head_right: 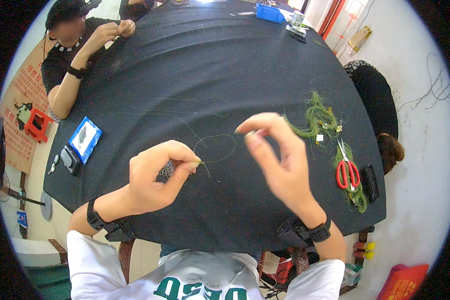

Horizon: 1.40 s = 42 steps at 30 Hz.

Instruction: The recorder is assembling fishing line and terminal tackle at a table.

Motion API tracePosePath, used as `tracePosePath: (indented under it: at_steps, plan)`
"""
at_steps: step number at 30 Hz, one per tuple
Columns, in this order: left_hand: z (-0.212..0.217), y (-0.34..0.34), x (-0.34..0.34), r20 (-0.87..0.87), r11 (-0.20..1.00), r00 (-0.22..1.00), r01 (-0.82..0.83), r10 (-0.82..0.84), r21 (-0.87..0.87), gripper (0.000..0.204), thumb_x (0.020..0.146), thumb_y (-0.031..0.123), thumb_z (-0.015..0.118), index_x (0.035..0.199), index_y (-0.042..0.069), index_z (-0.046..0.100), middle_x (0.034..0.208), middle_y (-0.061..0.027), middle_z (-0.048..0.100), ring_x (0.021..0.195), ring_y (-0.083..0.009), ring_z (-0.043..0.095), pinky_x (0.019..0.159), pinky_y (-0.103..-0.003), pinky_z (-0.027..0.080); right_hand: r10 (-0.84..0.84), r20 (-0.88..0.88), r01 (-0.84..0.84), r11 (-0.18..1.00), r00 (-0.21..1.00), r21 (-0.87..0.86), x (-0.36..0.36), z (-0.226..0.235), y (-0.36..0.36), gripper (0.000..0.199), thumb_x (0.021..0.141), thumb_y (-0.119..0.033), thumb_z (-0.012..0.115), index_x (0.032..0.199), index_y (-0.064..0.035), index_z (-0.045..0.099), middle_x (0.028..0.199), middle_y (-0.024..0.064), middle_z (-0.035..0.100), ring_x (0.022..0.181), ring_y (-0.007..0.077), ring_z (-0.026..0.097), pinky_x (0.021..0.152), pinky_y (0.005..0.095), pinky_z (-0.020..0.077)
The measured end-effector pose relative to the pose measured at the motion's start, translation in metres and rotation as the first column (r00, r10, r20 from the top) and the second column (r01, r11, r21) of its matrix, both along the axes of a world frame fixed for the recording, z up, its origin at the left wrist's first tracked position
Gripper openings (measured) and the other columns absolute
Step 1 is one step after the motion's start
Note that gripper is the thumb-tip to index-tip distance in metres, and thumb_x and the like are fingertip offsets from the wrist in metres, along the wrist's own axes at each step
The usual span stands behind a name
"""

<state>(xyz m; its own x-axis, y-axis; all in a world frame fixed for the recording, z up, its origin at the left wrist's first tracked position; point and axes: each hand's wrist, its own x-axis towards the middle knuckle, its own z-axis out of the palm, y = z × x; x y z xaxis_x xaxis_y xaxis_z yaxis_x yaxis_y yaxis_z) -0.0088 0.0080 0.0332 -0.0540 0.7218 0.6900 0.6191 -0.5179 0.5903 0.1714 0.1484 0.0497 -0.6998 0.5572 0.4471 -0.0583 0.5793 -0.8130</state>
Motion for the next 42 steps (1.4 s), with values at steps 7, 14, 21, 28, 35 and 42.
tracePosePath:
  at_steps: [7, 14, 21, 28, 35, 42]
  plan:
    - [-0.003, 0.015, 0.000, -0.008, 0.997, 1.000, -0.008, 0.009, 0.075, 0.011, 0.080, -0.007, 0.061, 0.088, 0.000, 0.057, 0.075, -0.0089, 0.060, 0.058, -0.0177, 0.055, 0.051, -0.028, 0.044, 0.175, 0.099, -0.170, 0.984, 0.980, -0.054, -0.016, 0.005, -0.017, 0.010, 0.082, -0.009, 0.066, 0.088, -0.0006, 0.065, 0.086, 0.0063, 0.065, 0.085, 0.0157, 0.060, 0.080, 0.0286, 0.0443]
    - [-0.001, 0.026, -0.001, 0.016, 0.998, 1.000, 0.002, -0.003, 0.057, 0.009, 0.081, -0.005, 0.062, 0.088, 0.000, 0.058, 0.075, -0.0084, 0.061, 0.056, -0.0162, 0.054, 0.050, -0.027, 0.042, 0.244, 0.028, -0.239, 0.963, 0.969, -0.128, -0.021, 0.000, -0.003, 0.009, 0.083, -0.004, 0.064, 0.089, 0.0018, 0.065, 0.085, 0.0065, 0.064, 0.080, 0.0126, 0.059, 0.075, 0.0274, 0.0456]
    - [0.003, 0.031, -0.007, 0.083, 0.998, 0.995, -0.047, 0.051, -0.049, 0.012, 0.082, 0.002, 0.066, 0.093, 0.000, 0.064, 0.073, -0.0066, 0.059, 0.055, -0.0120, 0.050, 0.049, -0.024, 0.040, 0.272, -0.140, -0.303, 0.774, 0.952, -0.557, -0.022, 0.011, 0.004, 0.009, 0.086, -0.006, 0.061, 0.091, 0.0013, 0.064, 0.086, 0.0051, 0.063, 0.078, 0.0122, 0.059, 0.072, 0.0252, 0.0470]
    - [-0.002, 0.030, -0.009, 0.277, 0.949, 0.961, 0.104, -0.018, -0.297, 0.008, 0.083, 0.005, 0.066, 0.089, 0.001, 0.068, 0.076, -0.0059, 0.061, 0.065, -0.0144, 0.054, 0.056, -0.027, 0.043, 0.340, -0.264, -0.425, 0.599, 0.902, -0.679, -0.022, 0.015, 0.006, 0.010, 0.088, -0.010, 0.059, 0.091, -0.0007, 0.061, 0.103, 0.0182, 0.063, 0.083, 0.0195, 0.065, 0.068, 0.0276, 0.0497]
    - [0.034, 0.025, -0.024, -0.172, 0.979, 0.984, -0.077, 0.045, -0.189, 0.041, 0.068, 0.003, 0.073, 0.109, 0.006, 0.064, 0.107, -0.0101, 0.060, 0.090, -0.0217, 0.058, 0.068, -0.028, 0.048, 0.287, -0.040, -0.263, 0.804, 0.957, -0.533, -0.020, 0.015, 0.001, 0.010, 0.086, -0.002, 0.060, 0.092, 0.0043, 0.065, 0.088, 0.0124, 0.068, 0.081, 0.0160, 0.065, 0.073, 0.0272, 0.0519]
    - [0.032, 0.021, -0.011, -0.314, 0.999, 0.948, -0.043, 0.048, 0.024, 0.026, 0.065, 0.008, 0.077, 0.087, 0.001, 0.065, 0.082, -0.0096, 0.063, 0.074, -0.0239, 0.060, 0.062, -0.031, 0.048, 0.217, 0.050, -0.179, 0.897, 0.975, -0.403, -0.020, 0.013, -0.010, 0.009, 0.083, 0.000, 0.062, 0.088, 0.0040, 0.068, 0.081, 0.0074, 0.069, 0.077, 0.0104, 0.065, 0.071, 0.0223, 0.0502]
